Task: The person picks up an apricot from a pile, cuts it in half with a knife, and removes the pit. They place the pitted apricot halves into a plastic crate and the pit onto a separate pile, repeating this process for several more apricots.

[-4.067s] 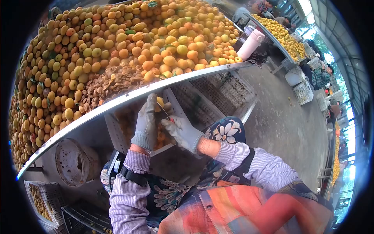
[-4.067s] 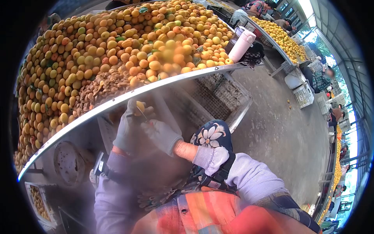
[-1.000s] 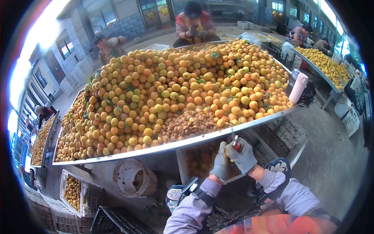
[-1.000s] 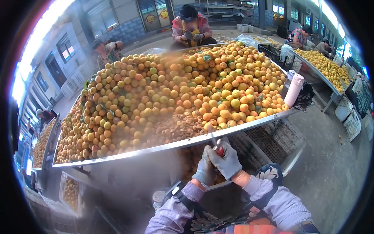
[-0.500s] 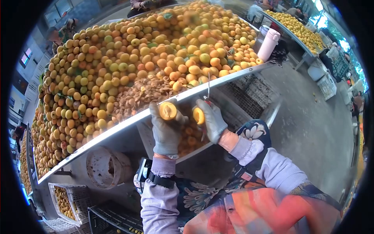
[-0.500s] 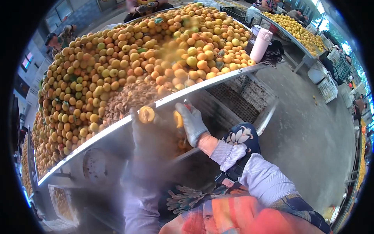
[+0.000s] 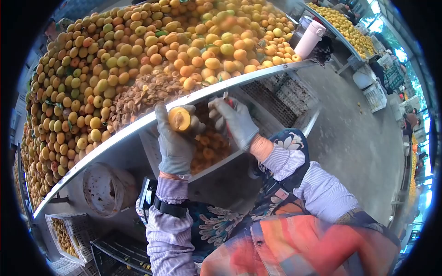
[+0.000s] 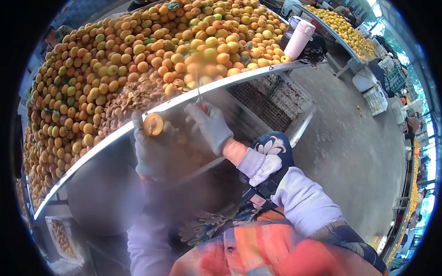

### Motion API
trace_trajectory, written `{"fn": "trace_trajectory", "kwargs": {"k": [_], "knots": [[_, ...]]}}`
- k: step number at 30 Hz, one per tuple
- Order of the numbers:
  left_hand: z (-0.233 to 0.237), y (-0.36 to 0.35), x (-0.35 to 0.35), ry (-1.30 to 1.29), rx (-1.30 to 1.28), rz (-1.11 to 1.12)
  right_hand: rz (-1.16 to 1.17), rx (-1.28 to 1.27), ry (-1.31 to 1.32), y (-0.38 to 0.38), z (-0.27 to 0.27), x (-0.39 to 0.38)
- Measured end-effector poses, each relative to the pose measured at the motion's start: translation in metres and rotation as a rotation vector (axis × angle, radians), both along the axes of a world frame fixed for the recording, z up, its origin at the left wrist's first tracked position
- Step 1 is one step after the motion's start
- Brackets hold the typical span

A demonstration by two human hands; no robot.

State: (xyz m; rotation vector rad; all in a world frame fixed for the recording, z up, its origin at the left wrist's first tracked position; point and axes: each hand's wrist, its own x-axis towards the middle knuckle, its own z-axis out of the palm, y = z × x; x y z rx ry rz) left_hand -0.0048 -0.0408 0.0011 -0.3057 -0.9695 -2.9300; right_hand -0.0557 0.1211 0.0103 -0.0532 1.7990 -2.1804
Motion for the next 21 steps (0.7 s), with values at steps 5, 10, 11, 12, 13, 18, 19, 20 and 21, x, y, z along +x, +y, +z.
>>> {"fn": "trace_trajectory", "kwargs": {"k": [5,10,11,12,13,18,19,20,21], "knots": [[0.029,0.034,0.007,-0.34,-0.317,0.168,-0.033,-0.221,-0.041,0.013,0.064,0.001],[0.025,0.058,0.019,-0.226,-0.525,0.044,0.179,-0.482,0.231,0.021,0.085,0.003],[0.024,0.06,0.02,-0.25,-0.512,-0.012,0.171,-0.419,0.191,0.023,0.085,0.004],[0.023,0.06,0.022,-0.274,-0.501,-0.063,0.183,-0.372,0.227,0.023,0.082,0.006],[0.022,0.058,0.023,-0.298,-0.492,-0.11,0.198,-0.328,0.264,0.023,0.078,0.007],[0.021,0.053,0.027,-0.334,-0.465,-0.246,0.191,-0.295,0.247,0.019,0.074,0.009],[0.022,0.053,0.027,-0.296,-0.473,-0.253,0.193,-0.328,0.256,0.018,0.075,0.008],[0.022,0.053,0.026,-0.257,-0.48,-0.259,0.194,-0.327,0.253,0.018,0.074,0.008],[0.022,0.053,0.025,-0.217,-0.487,-0.266,0.229,-0.361,0.199,0.018,0.073,0.009]]}}
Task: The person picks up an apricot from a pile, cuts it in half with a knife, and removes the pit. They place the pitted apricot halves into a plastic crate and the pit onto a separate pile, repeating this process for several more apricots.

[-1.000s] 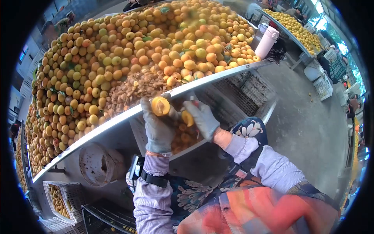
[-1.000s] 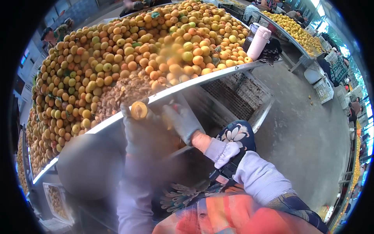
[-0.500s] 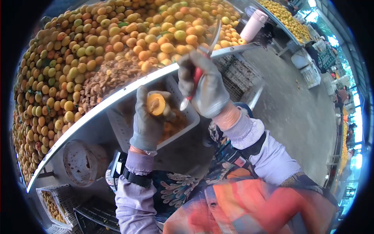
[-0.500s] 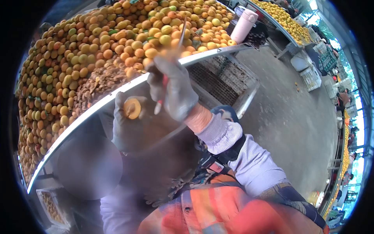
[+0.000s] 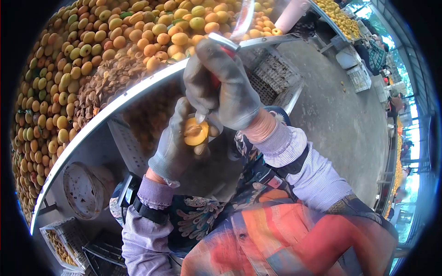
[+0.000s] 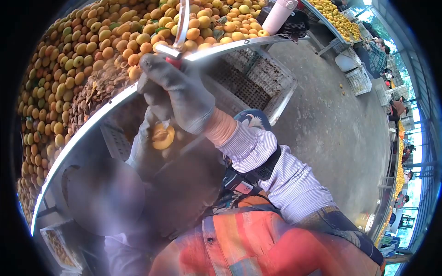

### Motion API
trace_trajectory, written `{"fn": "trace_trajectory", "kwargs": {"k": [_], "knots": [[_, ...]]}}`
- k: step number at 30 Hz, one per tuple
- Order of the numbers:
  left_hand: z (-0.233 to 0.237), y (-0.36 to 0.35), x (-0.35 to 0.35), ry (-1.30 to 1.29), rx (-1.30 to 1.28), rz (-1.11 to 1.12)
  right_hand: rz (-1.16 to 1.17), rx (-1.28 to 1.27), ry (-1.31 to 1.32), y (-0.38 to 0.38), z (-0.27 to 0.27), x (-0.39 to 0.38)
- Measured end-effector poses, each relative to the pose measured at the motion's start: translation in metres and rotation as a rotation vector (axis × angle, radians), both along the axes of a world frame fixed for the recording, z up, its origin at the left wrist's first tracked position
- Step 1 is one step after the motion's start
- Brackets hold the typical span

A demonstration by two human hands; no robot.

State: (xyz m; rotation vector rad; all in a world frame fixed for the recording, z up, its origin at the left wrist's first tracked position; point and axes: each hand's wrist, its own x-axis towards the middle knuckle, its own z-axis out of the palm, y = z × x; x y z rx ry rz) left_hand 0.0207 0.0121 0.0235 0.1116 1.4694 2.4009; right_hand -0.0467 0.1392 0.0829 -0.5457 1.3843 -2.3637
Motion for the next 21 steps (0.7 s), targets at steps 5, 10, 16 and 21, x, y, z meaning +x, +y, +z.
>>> {"fn": "trace_trajectory", "kwargs": {"k": [5,10,16,21], "knots": [[-0.01,0.005,0.003,0.261,-0.099,0.061,0.115,-0.067,-0.068,0.0,-0.005,-0.002],[-0.011,0.001,0.002,0.206,-0.205,0.015,0.153,-0.026,-0.09,-0.001,-0.014,-0.007],[-0.018,0.01,0.005,0.036,-0.094,0.135,0.013,-0.246,-0.401,0.001,-0.045,-0.009],[-0.014,0.011,-0.002,-0.249,-0.005,0.184,-0.127,-0.364,-0.68,0.003,-0.071,-0.018]]}}
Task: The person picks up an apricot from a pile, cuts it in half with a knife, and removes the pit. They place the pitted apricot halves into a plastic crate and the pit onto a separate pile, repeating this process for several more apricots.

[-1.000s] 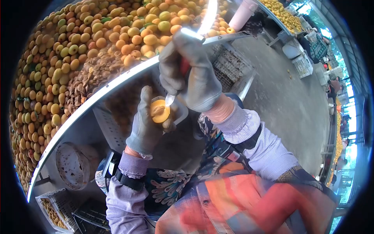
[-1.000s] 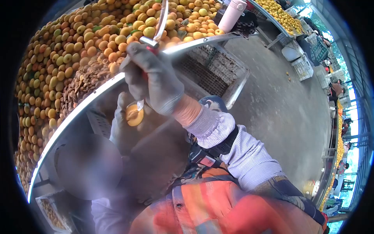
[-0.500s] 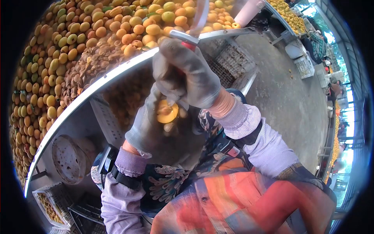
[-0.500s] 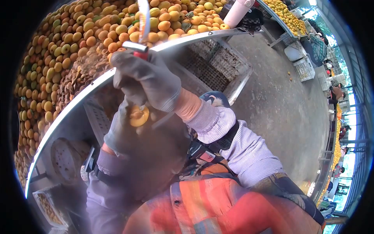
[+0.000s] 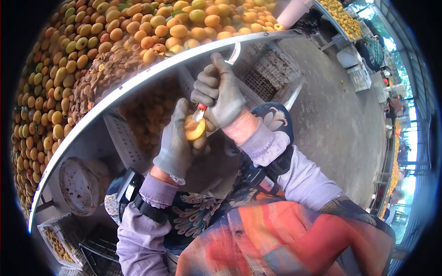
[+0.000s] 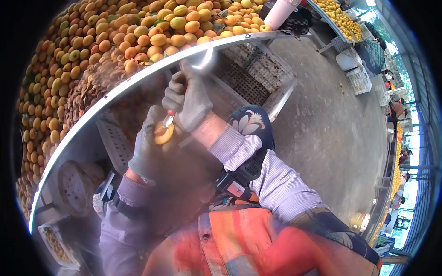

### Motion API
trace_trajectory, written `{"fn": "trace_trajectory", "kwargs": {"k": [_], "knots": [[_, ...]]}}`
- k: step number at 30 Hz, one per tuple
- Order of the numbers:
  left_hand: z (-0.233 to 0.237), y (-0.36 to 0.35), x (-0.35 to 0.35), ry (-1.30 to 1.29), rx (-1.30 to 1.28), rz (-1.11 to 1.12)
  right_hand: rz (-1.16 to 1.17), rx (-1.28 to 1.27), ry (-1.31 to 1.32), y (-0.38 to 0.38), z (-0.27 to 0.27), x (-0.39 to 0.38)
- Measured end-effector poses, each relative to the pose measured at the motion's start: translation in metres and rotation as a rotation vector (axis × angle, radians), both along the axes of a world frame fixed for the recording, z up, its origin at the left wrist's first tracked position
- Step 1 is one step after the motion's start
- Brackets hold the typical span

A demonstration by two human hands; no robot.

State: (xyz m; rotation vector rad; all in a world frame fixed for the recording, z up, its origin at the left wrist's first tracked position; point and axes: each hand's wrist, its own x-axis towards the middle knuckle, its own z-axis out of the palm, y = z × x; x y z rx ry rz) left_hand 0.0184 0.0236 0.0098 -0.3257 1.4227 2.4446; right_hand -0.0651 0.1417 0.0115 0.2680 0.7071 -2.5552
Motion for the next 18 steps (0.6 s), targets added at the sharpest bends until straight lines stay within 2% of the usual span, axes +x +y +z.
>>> {"fn": "trace_trajectory", "kwargs": {"k": [5,6,7,9,10,12,13,15,16,17,18], "knots": [[-0.009,0.011,0.003,-0.122,-0.029,0.061,0.044,-0.172,-0.109,0.007,-0.021,-0.004],[-0.013,0.003,0.006,0.012,-0.159,-0.05,0.035,-0.174,-0.109,0.01,-0.022,-0.003],[-0.016,0.007,0.005,0.016,-0.161,-0.058,0.03,-0.148,-0.093,0.01,-0.017,-0.001],[-0.021,0.016,0.005,0.082,-0.325,0.116,0.022,-0.126,-0.079,0.01,-0.007,0.004],[-0.018,0.016,0.006,0.082,-0.328,0.111,0.04,-0.009,0.046,0.011,0.005,0.009],[-0.011,0.013,0.006,-0.096,-0.164,-0.057,-0.005,0.262,0.255,0.006,0.024,0.022],[-0.023,0.01,0.005,-0.096,-0.163,-0.059,0.058,0.288,0.354,0.008,0.029,0.025],[-0.058,0.002,0.004,0.807,-0.645,-0.061,0.124,0.356,0.427,0.01,0.045,0.031],[-0.031,0.007,0.008,0.103,-0.054,-0.092,0.069,0.282,0.309,0.007,0.036,0.027],[-0.023,0.009,0.009,0.104,-0.054,-0.09,0.017,0.206,0.191,0.003,0.028,0.022],[-0.019,0.009,0.009,0.079,-0.073,-0.053,-0.017,0.163,0.188,0.004,0.021,0.02]]}}
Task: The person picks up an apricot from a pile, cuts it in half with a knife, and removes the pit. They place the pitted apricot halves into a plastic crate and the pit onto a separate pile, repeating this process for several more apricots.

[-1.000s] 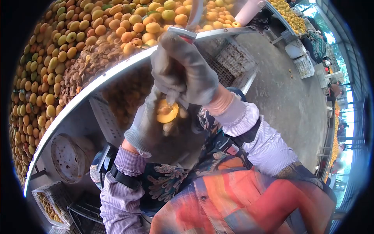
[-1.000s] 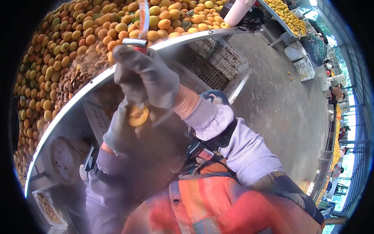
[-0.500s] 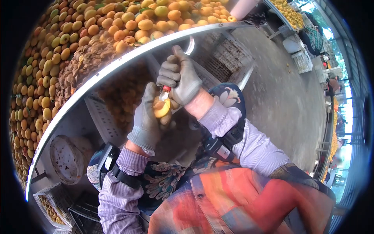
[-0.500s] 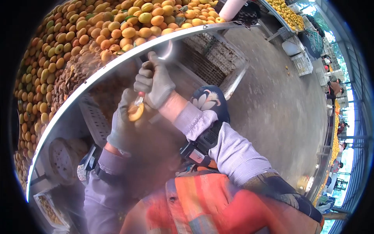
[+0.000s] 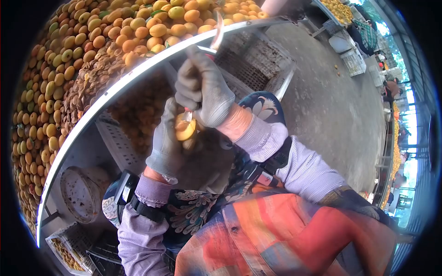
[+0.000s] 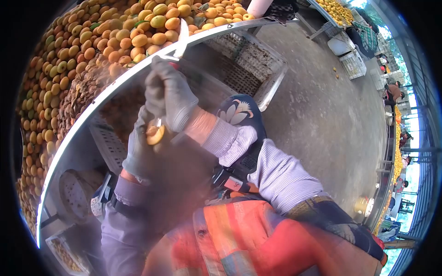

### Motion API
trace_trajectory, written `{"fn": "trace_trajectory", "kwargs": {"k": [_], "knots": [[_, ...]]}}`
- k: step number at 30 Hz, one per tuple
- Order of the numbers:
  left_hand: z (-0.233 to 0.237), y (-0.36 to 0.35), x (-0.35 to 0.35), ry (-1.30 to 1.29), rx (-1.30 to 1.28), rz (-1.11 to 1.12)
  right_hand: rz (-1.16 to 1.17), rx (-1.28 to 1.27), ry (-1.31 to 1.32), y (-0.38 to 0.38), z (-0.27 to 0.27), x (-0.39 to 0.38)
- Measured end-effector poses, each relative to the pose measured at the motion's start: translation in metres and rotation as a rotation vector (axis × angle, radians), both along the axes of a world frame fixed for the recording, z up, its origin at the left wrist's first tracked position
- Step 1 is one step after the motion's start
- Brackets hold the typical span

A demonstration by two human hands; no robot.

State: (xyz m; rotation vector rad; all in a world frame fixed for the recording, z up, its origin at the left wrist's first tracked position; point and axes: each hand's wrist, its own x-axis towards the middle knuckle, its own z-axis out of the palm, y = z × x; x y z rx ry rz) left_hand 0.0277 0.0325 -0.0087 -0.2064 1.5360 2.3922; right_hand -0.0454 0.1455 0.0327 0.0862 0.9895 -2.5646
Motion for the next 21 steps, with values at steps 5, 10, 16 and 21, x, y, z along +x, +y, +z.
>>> {"fn": "trace_trajectory", "kwargs": {"k": [5,10,16,21], "knots": [[0.023,0.012,0.003,-0.342,0.043,0.144,-0.04,-0.07,-0.237,0.005,-0.027,-0.006],[-0.029,0.003,-0.005,-0.175,-0.051,0.135,-0.064,-0.086,-0.326,0.002,-0.039,-0.013],[-0.059,0.009,0.0,0.523,-1.051,0.165,-0.098,-0.123,-0.396,0.006,-0.055,-0.014],[-0.057,0.012,-0.001,0.615,-1.32,0.187,-0.097,-0.123,-0.514,0.008,-0.057,-0.019]]}}
